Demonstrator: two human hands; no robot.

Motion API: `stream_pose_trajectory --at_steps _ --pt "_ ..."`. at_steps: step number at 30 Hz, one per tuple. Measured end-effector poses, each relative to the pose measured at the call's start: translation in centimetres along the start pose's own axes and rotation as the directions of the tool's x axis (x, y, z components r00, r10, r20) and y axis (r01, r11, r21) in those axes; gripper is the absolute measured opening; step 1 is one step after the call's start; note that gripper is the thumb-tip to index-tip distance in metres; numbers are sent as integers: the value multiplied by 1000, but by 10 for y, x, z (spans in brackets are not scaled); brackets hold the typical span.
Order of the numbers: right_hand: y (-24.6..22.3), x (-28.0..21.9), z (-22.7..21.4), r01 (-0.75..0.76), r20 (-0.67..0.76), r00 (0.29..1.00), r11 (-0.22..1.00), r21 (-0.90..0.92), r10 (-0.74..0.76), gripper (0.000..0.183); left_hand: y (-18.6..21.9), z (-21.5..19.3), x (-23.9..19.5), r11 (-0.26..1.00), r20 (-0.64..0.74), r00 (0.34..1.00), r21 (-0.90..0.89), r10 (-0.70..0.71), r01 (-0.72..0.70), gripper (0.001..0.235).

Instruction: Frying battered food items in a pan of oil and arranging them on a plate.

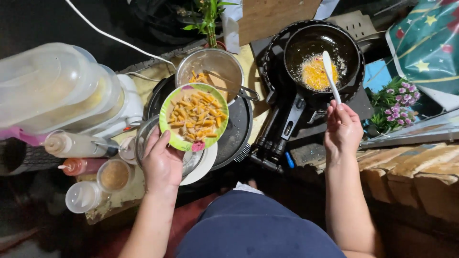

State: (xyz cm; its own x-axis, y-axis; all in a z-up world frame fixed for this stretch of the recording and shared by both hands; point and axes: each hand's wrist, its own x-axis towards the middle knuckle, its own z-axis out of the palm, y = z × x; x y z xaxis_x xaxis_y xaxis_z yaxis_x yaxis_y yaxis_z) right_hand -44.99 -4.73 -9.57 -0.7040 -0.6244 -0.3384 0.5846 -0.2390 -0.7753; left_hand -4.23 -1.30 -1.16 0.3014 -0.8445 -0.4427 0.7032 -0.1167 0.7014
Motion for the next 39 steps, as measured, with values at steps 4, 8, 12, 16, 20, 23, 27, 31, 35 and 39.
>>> stream_pose_trajectory --at_steps 4,8,12,16,20,23,27,31,35,39 --pt "3 3 5 29 -21 999 1000 -5 -29 18 0 -20 4 1000 -3 1000 19 10 -10 46" --pt "12 3 1 8 -21 1000 1000 3 -8 19 3 -24 -3 999 -25 1000 46 5 -4 47" --pt "14 -16 13 -43 -34 998 999 6 43 20 11 -7 -15 997 -38 999 73 6 -3 47" --pt "18 -10 4 -171 -55 982 978 120 179 19 4 -16 -9 995 -24 1000 94 -8 10 48" --pt "7 -21 21 -267 -84 958 959 96 275 16 7 3 -17 994 -48 999 108 -18 23 49" --pt "-8 -38 37 -302 -129 943 952 56 307 15 10 12 -18 993 -69 997 116 -29 36 50" --pt "4 -37 27 -151 58 986 985 -89 156 14 17 5 -13 997 -69 998 73 6 -1 50" --pt "3 -69 53 -53 228 968 975 -215 103 13 27 -13 -11 997 -46 996 26 77 -76 50" --pt "16 -86 77 103 441 897 961 -257 22 14 36 -23 -15 994 -80 991 1 105 -106 52" --pt "54 -102 87 179 588 807 926 -331 55 14 39 -36 -23 995 -133 986 5 103 -103 52"
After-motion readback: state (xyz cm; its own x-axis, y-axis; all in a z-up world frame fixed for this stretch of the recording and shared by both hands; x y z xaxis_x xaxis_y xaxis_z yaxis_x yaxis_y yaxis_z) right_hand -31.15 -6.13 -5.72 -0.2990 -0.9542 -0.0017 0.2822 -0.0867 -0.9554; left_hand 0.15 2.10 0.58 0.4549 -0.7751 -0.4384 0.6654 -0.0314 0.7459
